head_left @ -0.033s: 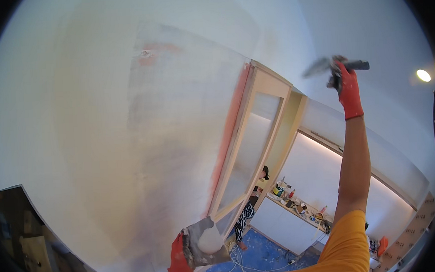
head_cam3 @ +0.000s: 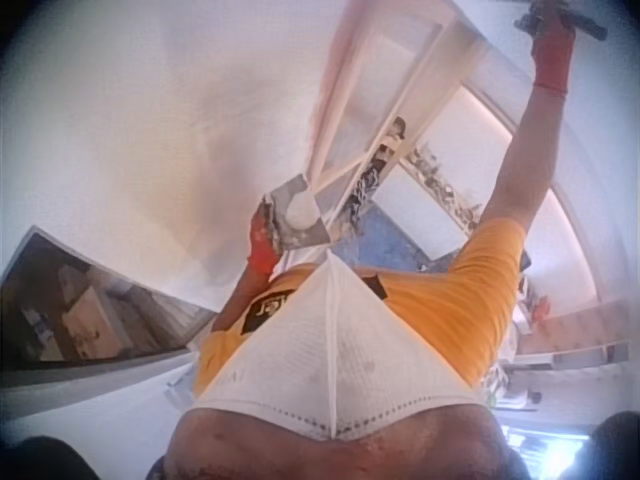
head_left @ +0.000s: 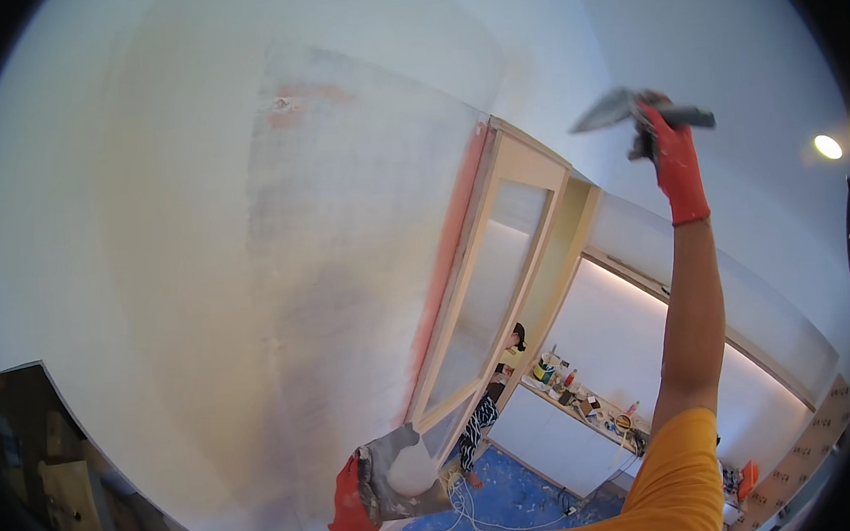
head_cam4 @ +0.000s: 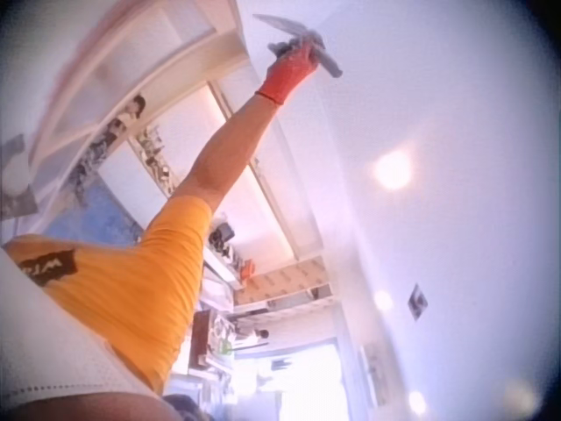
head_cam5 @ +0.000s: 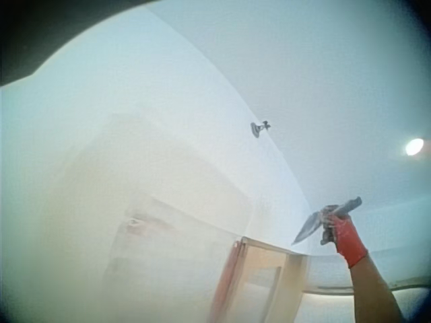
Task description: The person applies plaster to a wall using a trowel and hawk, smoothing the surface to cover imperfections. They climb a ladder to reach higher sections, scoop plaster from a board on the floor, and work on a wall section near a curved light fixture.
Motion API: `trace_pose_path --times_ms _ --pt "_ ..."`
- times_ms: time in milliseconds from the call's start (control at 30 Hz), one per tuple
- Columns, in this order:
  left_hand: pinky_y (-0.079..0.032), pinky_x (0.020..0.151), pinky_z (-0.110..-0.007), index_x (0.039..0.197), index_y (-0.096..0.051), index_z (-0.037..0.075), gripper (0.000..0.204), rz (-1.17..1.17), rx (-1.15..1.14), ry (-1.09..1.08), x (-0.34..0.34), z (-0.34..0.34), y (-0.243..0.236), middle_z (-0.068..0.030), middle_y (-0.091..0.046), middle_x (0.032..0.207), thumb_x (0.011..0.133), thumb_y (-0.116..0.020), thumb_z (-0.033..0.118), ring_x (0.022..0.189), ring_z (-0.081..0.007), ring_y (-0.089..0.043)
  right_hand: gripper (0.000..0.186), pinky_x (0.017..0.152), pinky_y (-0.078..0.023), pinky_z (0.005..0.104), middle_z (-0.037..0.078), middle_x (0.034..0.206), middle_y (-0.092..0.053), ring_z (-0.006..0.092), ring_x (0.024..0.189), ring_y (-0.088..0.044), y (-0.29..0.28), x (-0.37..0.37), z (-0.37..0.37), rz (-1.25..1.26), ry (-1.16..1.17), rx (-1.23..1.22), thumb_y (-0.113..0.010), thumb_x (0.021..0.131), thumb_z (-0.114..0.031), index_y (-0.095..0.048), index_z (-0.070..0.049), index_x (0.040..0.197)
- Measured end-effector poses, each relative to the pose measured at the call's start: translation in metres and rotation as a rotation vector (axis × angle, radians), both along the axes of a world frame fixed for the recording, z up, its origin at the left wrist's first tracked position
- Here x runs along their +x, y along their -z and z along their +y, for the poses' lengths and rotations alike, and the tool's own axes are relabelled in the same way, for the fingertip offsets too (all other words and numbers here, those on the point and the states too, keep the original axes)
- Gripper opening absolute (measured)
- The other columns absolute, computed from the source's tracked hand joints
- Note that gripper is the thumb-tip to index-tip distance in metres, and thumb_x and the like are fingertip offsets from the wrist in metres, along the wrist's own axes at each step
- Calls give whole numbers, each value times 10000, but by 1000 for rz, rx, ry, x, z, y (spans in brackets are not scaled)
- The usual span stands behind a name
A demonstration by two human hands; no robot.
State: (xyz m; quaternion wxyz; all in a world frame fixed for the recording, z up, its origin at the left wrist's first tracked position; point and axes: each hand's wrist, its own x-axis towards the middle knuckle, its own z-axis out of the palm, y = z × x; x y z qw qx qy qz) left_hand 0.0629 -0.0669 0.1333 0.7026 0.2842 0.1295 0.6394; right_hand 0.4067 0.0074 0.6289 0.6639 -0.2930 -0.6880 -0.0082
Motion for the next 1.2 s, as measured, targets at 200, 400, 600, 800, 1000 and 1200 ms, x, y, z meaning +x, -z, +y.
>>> trace_pose_path --times_ms 200,400,600,800,1000,1200 --pt "-509 937 -375 1311 -519 -19 429 199 116 -75 3 -2 2 -127 -617 1221 1006 -500 281 1090 -226 -620 345 687 -486 271 25 892 -637 103 736 -547 -41 -96 14 -421 278 -46 -706 897 -289 -648 -16 1101" --pt "-521 912 -375 1270 -540 -14 402 227 73 -246 12 12 38 -123 -631 1169 929 -629 178 1063 -234 -625 365 745 -476 299 31 920 -662 119 788 -562 -58 -110 56 -677 359 7 -721 884 -325 -671 -32 1096" --pt "-536 856 -352 1261 -558 5 417 -22 -51 -82 11 -2 4 -104 -633 1162 1058 -400 334 1007 -215 -640 395 750 -479 313 44 919 -661 141 803 -571 -66 -109 83 -740 481 14 -730 876 -351 -676 -37 1110" --pt "-542 792 -333 1217 -569 6 413 53 -99 -122 11 2 8 -92 -639 1116 1063 -388 343 952 -187 -640 405 757 -486 323 48 921 -661 152 808 -576 -68 -126 86 -744 450 -57 -726 873 -353 -670 -42 1126" --pt "-524 783 -386 1177 -556 -29 340 684 284 -521 9 11 36 -167 -634 1060 923 -621 188 898 -317 -633 314 699 -463 287 35 918 -656 124 755 -528 -67 -154 78 -857 467 7 -728 889 -224 -666 -32 1129" --pt "-518 816 -401 1185 -548 -42 404 670 322 -585 18 16 49 -192 -627 1049 849 -688 134 913 -359 -624 439 723 -493 338 89 917 -653 187 728 -563 -71 -184 48 -956 466 -17 -727 872 -304 -638 -72 1234"
